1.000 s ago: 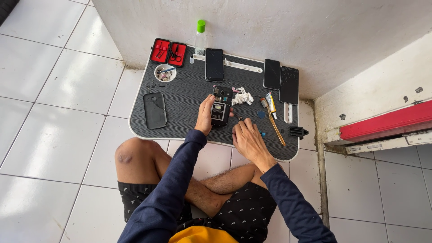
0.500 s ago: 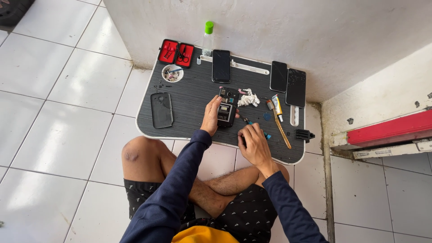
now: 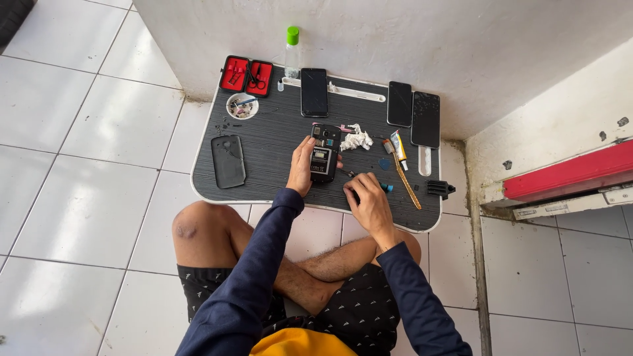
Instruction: The person uses a precision screwdriver to install or remove small screws from the internal components of a disassembled smartphone.
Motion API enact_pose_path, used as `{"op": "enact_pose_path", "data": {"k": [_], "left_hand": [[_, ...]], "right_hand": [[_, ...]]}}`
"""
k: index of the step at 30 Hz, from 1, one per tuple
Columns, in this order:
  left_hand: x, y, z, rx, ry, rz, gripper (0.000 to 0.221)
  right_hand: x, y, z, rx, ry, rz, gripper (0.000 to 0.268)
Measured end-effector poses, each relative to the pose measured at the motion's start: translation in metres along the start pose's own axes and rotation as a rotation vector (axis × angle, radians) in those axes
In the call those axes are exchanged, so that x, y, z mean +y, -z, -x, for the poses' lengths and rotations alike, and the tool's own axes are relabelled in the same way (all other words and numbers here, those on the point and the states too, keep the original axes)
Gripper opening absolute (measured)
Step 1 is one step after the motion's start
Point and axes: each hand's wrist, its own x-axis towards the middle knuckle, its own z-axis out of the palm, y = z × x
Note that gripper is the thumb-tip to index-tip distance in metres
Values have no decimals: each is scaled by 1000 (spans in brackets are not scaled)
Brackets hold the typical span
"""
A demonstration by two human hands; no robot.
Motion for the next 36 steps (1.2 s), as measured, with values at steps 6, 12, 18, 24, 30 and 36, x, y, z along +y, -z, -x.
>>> {"op": "enact_pose_path", "data": {"k": [6,12,18,24,30,36], "left_hand": [[-43,17,-31,-196,-52,300,75],[-53,24,-29,-22,88,384,85],[-60,49,-27,-111,43,443,76],[-67,47,-28,-142,29,437,76],[-65,46,-25,-190,-20,415,66],[-47,41,-11,-237,-43,318,65]], "right_hand": [[-7,-6,1,214,-7,18,4],[-8,-7,5,243,9,-28,6],[-4,-5,10,262,-29,-151,15],[-11,14,16,183,-25,-239,16],[-12,15,23,66,-91,-194,8],[-21,2,22,109,-146,-82,1]]}}
